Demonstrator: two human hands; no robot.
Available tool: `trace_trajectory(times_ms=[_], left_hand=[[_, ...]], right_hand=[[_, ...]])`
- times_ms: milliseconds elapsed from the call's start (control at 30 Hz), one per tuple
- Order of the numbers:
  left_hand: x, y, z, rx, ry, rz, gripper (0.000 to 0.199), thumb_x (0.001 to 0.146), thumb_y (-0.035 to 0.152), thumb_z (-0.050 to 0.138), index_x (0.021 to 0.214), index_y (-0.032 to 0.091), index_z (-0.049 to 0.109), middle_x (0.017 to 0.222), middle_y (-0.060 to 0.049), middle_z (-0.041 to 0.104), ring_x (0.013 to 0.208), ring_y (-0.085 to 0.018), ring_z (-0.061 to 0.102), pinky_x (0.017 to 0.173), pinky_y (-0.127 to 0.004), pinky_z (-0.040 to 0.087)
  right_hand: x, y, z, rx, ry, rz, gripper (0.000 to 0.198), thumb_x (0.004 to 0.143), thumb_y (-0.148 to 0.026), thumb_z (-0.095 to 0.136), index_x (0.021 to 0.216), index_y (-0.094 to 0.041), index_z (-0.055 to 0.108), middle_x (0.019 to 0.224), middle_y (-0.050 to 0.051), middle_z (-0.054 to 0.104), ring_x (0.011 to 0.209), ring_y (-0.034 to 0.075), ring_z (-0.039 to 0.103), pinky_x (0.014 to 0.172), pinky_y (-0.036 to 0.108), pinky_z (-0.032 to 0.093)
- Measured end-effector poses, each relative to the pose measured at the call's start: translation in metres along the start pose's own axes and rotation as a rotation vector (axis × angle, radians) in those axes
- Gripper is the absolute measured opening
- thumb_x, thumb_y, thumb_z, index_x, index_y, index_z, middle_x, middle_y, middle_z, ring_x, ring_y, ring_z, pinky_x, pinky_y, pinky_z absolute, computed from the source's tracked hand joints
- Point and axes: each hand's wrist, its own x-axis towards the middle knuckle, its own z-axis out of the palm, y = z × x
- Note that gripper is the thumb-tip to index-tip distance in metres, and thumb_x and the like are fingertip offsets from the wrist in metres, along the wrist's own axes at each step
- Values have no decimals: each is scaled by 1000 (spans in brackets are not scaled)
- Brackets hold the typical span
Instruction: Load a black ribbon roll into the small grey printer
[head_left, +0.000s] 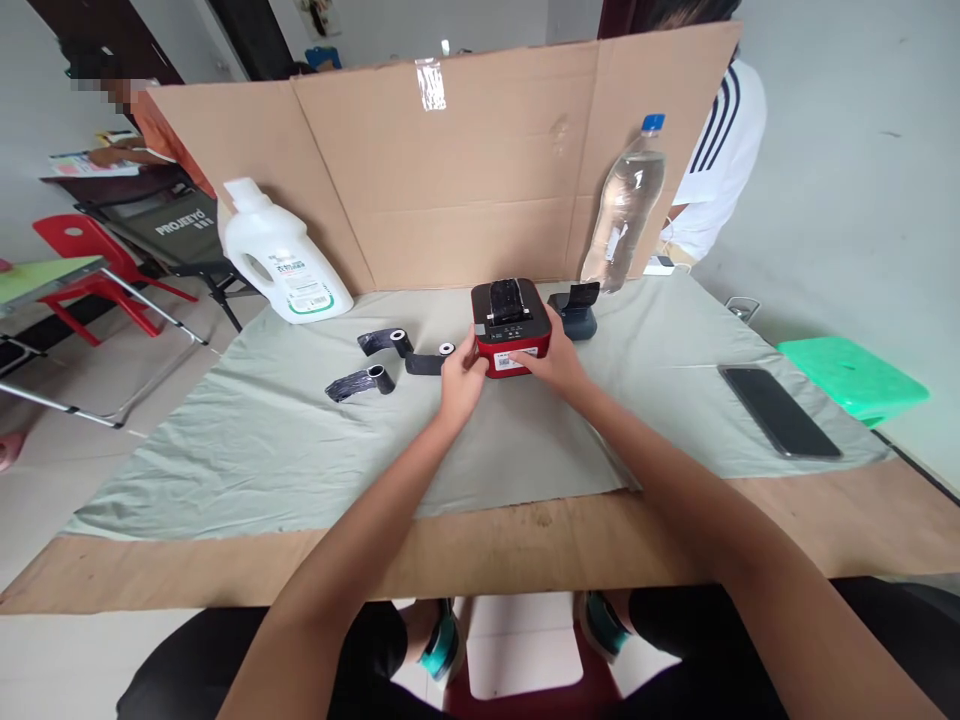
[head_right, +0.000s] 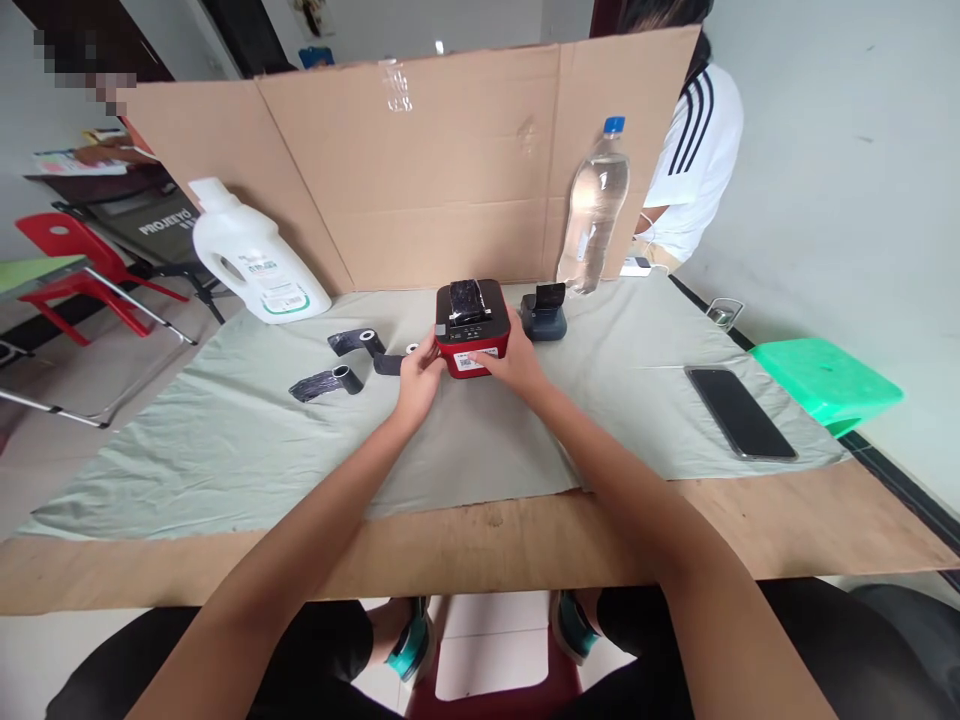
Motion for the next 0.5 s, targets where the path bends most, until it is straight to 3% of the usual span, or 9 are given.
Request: trace_trajectory(times_ms=[133, 233, 500], left_hand=[[-63, 12, -12, 109, -36, 3, 73, 83, 15, 60, 155, 21, 52, 152, -4, 62, 146, -28, 55, 128, -46, 42], [-94, 13, -25, 175, -84, -12, 74, 85, 17, 62, 158, 21, 49, 151, -6, 63, 144, -30, 56, 124, -48, 47], [-98, 8, -32, 163, -67, -14, 61, 91, 22, 58, 152, 19, 56, 151, -9, 63, 140, -30, 60, 115, -44, 56]], right_hand=[[-55, -27, -8, -3, 4, -32, 103, 77, -54, 84, 160, -24, 31, 159, 16, 48, 146, 39, 50, 121, 59, 43], [-86, -39, -5, -7, -14, -6, 99, 80, -48, 83, 160, -24, 30, 157, 16, 49, 146, 37, 50, 122, 59, 42], [-102, -44, 0, -42, 17, 61, 99, 80, -47, 84, 160, -24, 32, 156, 17, 49, 144, 36, 51, 120, 58, 44]])
